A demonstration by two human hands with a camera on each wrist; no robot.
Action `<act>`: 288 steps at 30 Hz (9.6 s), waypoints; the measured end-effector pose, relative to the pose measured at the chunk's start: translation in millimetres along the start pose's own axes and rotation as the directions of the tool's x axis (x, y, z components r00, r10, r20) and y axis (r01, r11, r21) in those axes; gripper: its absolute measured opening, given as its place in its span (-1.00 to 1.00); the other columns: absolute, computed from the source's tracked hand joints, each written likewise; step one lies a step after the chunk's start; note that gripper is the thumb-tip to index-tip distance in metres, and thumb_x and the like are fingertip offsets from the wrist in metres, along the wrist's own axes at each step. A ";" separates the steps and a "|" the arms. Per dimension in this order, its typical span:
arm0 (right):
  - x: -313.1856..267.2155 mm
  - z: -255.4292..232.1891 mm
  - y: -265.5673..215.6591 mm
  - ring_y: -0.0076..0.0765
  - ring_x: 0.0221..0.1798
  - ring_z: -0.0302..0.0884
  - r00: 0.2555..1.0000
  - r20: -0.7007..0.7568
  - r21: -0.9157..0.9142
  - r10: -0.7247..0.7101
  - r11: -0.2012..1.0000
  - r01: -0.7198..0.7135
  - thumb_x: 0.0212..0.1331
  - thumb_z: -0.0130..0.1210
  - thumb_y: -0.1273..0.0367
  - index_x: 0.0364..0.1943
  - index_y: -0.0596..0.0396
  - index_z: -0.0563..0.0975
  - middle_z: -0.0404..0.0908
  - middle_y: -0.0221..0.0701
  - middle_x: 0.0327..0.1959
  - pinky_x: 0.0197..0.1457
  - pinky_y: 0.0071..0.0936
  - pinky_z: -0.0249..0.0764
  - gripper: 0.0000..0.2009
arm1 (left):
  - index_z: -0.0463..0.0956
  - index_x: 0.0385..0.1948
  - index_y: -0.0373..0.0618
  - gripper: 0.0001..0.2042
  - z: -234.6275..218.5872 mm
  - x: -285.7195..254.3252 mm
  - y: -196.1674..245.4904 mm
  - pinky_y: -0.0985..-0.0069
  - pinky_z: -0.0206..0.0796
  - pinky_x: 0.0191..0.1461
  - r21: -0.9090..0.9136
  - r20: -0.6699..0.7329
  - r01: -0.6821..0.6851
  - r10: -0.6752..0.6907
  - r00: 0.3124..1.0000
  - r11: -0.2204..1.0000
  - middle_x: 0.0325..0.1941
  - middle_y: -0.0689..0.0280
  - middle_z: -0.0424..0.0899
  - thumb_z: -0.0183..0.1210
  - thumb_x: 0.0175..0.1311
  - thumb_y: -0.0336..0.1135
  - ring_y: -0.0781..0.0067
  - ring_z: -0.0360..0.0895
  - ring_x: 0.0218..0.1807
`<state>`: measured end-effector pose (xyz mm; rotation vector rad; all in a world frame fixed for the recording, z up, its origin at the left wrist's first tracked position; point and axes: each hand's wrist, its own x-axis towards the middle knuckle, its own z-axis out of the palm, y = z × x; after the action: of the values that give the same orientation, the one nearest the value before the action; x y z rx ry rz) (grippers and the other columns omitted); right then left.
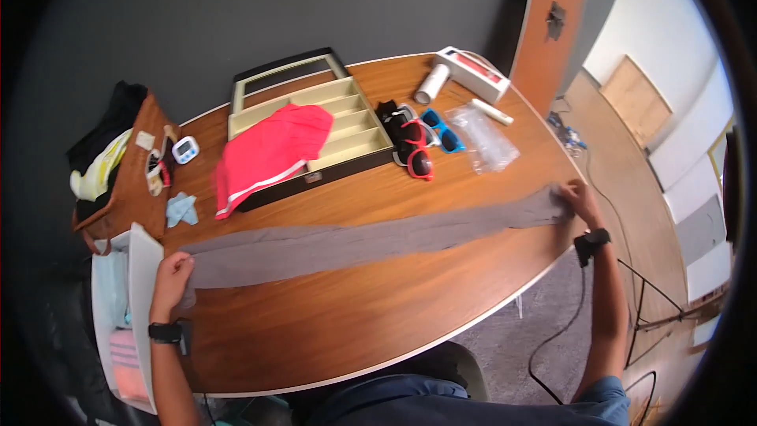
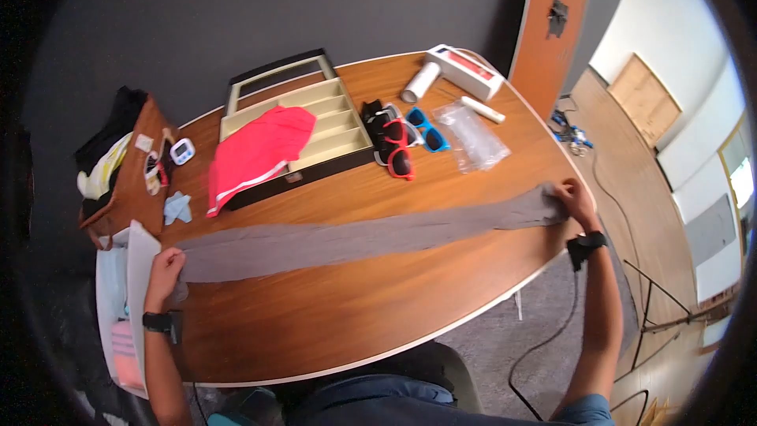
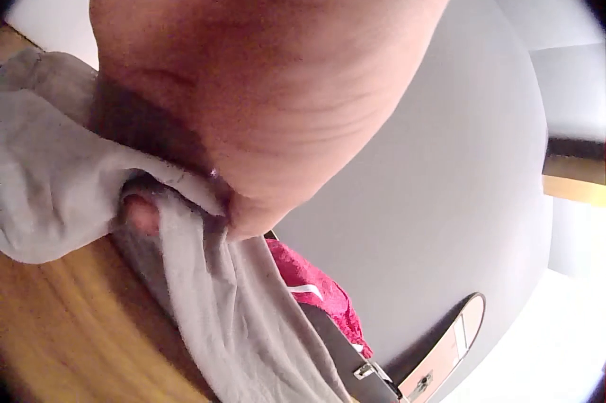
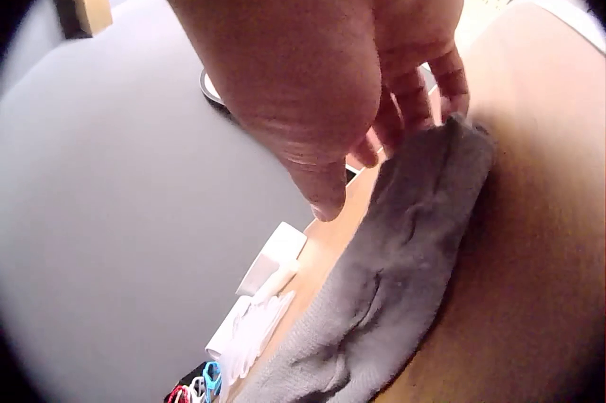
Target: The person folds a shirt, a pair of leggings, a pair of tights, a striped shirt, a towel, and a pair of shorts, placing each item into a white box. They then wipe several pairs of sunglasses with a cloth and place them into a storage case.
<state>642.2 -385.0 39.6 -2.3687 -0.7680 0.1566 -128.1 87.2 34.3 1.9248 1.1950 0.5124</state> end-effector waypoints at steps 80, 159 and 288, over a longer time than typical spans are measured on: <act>-94.8 107.0 -291.9 -0.55 -0.31 0.56 0.928 0.266 0.765 -0.260 0.643 -0.039 0.27 -0.01 0.43 -0.02 0.01 0.41 0.58 -0.42 -0.28 -0.37 -0.59 0.47 -0.79 | 0.47 -0.05 -0.17 -0.70 83.4 -35.2 93.6 0.48 0.41 -0.16 0.045 0.230 -0.263 0.247 0.942 0.964 -0.29 0.19 0.60 0.23 0.26 -0.25 0.45 0.54 -0.30; -231.6 330.7 -411.9 -0.56 -0.25 0.53 0.241 0.696 0.706 -0.676 0.584 -0.401 0.33 0.00 0.53 0.15 -0.01 0.33 0.52 -0.44 -0.18 -0.21 -0.58 0.52 -0.66 | 0.52 -0.18 -0.27 -0.67 -158.9 -114.8 3.5 0.38 0.42 -0.20 0.662 -0.382 0.164 0.140 0.913 0.731 -0.34 0.12 0.60 0.31 0.03 -0.33 0.31 0.57 -0.28; -225.9 214.0 -366.9 0.11 -0.12 0.55 0.510 0.723 0.088 -0.466 0.794 0.601 0.14 0.22 0.07 -0.16 0.19 0.50 0.57 -0.06 -0.24 -0.08 -0.16 0.47 -0.56 | 0.51 -0.08 -0.18 -0.60 117.0 -112.5 94.5 0.37 0.42 -0.05 0.166 0.103 -0.260 0.246 0.964 0.951 -0.17 0.10 0.59 0.26 0.21 -0.07 0.21 0.59 -0.12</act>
<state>214.8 -166.9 75.2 -2.0462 -1.9436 0.8155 -48.7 -82.5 46.9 2.2480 0.9738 0.4672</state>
